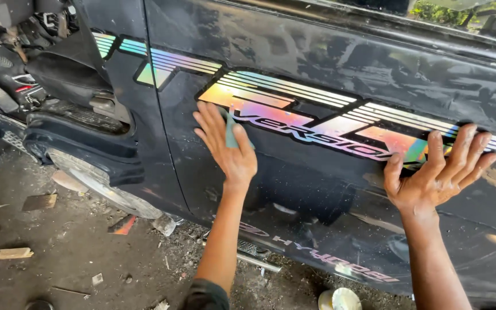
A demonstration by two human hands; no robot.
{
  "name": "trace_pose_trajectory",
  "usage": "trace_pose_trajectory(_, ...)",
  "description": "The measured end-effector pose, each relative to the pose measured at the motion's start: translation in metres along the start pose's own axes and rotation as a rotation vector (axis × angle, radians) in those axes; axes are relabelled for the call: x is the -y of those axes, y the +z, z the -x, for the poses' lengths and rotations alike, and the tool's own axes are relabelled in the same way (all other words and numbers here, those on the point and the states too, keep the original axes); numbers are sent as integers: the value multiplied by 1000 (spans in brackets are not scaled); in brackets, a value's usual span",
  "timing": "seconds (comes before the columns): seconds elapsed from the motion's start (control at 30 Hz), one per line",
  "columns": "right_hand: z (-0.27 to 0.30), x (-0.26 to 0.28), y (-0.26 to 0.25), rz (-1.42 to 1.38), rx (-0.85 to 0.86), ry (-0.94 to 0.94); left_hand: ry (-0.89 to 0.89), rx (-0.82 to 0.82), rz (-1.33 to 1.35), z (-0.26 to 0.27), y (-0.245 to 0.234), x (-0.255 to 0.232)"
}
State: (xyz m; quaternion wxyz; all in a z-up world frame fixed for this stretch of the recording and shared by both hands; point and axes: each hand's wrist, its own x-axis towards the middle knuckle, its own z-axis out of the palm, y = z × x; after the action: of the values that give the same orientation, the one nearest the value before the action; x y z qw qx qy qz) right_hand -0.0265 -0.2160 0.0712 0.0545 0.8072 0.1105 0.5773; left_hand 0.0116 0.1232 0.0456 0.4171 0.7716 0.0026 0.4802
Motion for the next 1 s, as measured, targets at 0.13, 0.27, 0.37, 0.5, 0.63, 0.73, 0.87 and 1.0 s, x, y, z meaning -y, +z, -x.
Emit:
trace_pose_trajectory(0.13, -5, 6, -3, -17, 0, 39, 14, -49, 0, 24, 22, 4)
trace_pose_trajectory(0.27, -4, 3, -5, -30, 7, 4, -114, -51, -54, -11, -7, 15)
trace_pose_trajectory(0.37, -3, 9, -4, -23, -1, 20, -138, -98, -95, -10, -7, 12)
trace_pose_trajectory(0.5, 6, -1, 2, 11, 15, 2, -46, 38, -178, -17, -21, 22)
trace_pose_trajectory(0.63, -10, 10, -9, -21, 41, 34, -142, -126, -69, -45, -35, 35)
trace_pose_trajectory(0.73, 4, -1, 2, 39, -2, -21, -118, -127, -130, -35, -23, 51)
trace_pose_trajectory(0.87, -7, 14, -5, -2, -61, -10, 11, -61, -15, -65, -39, 36)
trace_pose_trajectory(1.0, -22, 24, -14, 7, -63, -18, 13, 56, -318, -62, -57, 67)
